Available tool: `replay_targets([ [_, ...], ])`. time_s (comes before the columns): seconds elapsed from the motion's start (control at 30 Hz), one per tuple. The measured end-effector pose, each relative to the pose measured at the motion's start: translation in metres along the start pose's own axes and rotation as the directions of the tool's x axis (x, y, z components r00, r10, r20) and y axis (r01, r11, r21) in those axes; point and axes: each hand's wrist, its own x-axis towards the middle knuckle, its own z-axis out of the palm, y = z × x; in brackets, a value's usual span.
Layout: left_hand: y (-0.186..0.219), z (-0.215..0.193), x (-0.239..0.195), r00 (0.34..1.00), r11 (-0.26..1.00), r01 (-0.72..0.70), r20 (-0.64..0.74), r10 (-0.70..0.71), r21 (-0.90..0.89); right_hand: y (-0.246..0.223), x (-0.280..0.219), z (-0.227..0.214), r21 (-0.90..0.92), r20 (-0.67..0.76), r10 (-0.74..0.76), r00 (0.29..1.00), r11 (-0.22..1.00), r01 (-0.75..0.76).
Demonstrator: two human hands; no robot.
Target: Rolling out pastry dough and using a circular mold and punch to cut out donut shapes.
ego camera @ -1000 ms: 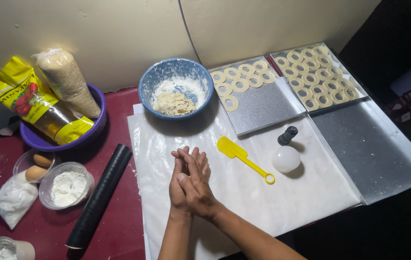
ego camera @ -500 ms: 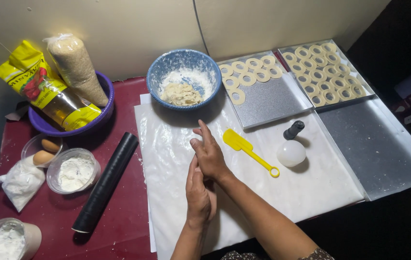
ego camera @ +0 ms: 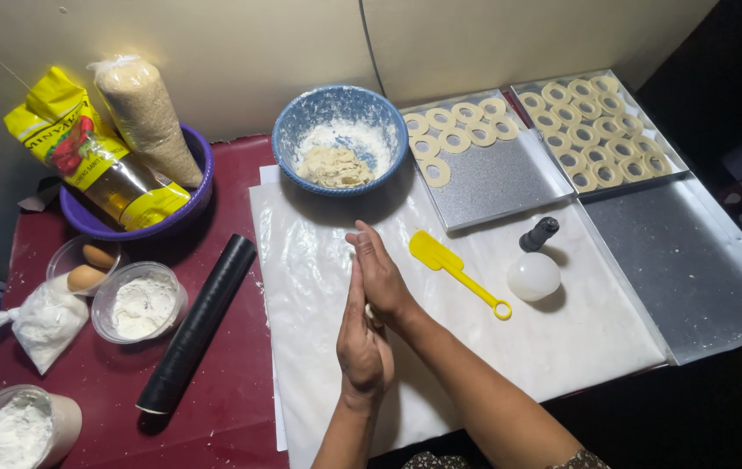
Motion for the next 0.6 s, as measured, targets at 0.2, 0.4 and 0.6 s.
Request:
replay_targets([
  [0.2,0.015,-0.001,0.028,0.997,0.997,0.064,-0.038,-0.062,0.039,0.016,-0.033,0.008,-0.116,0.071,-0.232,0.97,0.964,0.239],
  [0.4,-0.05,-0.053,0.014,0.897,0.159,0.414,0.431,0.096,-0.896,-0.005,-0.073,0.021,-0.625,0.169,-0.564,0.808,0.572,0.53],
  [0.6,-0.001,-0.005,0.009,0.944,0.902,0.316,0.194,-0.267,-0.296,-0.001,-0.024,0.007,-0.59,0.187,-0.465,0.865,0.651,0.477],
])
